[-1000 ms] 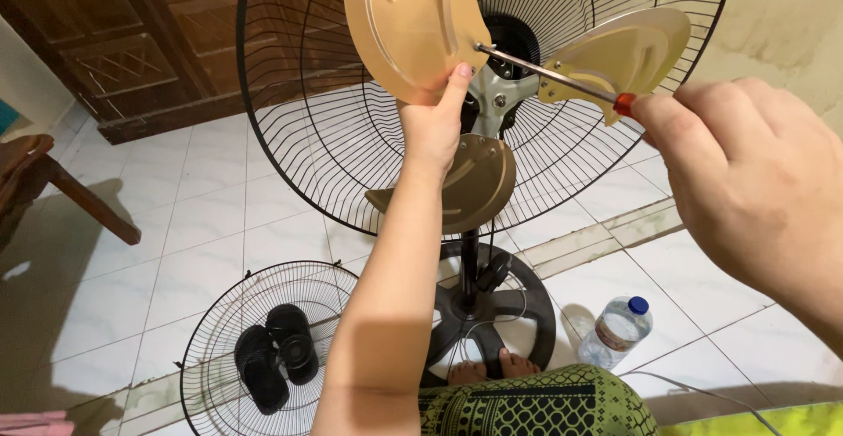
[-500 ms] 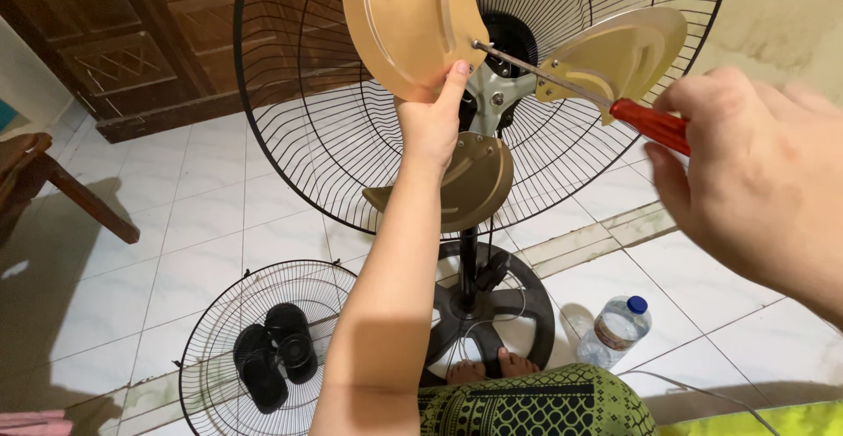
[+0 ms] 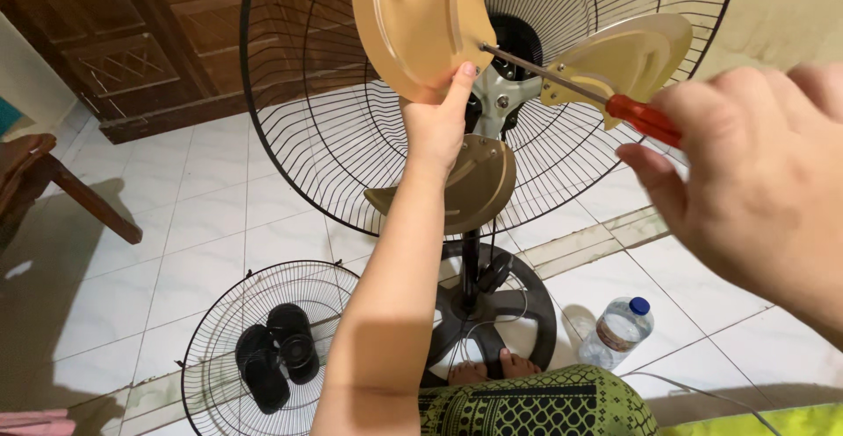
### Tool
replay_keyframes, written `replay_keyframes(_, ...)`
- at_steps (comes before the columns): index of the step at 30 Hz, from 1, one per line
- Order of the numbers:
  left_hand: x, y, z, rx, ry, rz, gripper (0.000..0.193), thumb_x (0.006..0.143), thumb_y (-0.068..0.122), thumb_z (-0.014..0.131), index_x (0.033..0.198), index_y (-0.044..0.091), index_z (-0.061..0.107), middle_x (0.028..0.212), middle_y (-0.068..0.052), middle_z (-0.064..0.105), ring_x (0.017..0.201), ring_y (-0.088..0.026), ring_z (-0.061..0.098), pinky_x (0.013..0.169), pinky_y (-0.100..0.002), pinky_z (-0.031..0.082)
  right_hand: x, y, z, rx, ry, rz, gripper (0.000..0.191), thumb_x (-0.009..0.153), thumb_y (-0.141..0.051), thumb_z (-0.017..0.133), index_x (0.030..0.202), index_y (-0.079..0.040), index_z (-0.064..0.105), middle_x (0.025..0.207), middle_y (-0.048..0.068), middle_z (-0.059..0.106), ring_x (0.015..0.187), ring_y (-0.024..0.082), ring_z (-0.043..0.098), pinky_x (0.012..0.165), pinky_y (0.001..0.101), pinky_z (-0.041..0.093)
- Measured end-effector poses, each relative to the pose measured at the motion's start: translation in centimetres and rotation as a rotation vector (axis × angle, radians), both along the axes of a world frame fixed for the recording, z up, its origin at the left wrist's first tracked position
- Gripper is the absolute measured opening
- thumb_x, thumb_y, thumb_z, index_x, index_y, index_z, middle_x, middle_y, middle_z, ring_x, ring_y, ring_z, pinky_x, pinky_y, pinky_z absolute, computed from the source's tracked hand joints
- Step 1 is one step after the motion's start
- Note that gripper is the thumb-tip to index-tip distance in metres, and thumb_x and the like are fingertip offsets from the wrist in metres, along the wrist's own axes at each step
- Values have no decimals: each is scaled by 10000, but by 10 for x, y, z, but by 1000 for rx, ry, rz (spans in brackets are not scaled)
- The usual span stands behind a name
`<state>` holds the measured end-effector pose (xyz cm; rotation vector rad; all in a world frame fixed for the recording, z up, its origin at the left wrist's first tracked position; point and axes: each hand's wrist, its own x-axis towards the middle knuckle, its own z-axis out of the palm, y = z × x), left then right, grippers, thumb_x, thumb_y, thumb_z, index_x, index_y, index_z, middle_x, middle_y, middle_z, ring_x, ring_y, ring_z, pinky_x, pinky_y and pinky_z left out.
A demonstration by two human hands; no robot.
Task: The person kneels on the floor servicing a pedestal fan, using a red-handled screwdriver to loosen and tighten the screws that hold the fan blades and front cover, steadying the blade with the other hand. They briefly set the screwdriver down on the bed before resuming work on the screws.
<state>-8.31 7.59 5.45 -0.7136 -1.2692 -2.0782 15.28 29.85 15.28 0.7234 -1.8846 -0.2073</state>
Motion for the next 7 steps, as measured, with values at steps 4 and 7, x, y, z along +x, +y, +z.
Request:
replay_keyframes(4,-2,3,-2,14,-12,14,189,971,50,741,1124,-57,717,1104,-80,734,1019,-156,672,958,-313,534,2,10,-1,140,51,-88,313,966,-26,776,1216,-34,588,1084,92,657,923,265,636,838,411,437)
replay_keyframes(7,-6,2,-5,0,3,1,192,977,51,741,1133,-60,727,1111,-80,737,1026,-156,673,967,-318,538,-1,13,-1,121,-5,-105,361,989,-113,780,1263,-71,548,1077,48,632,919,247,621,814,438,411)
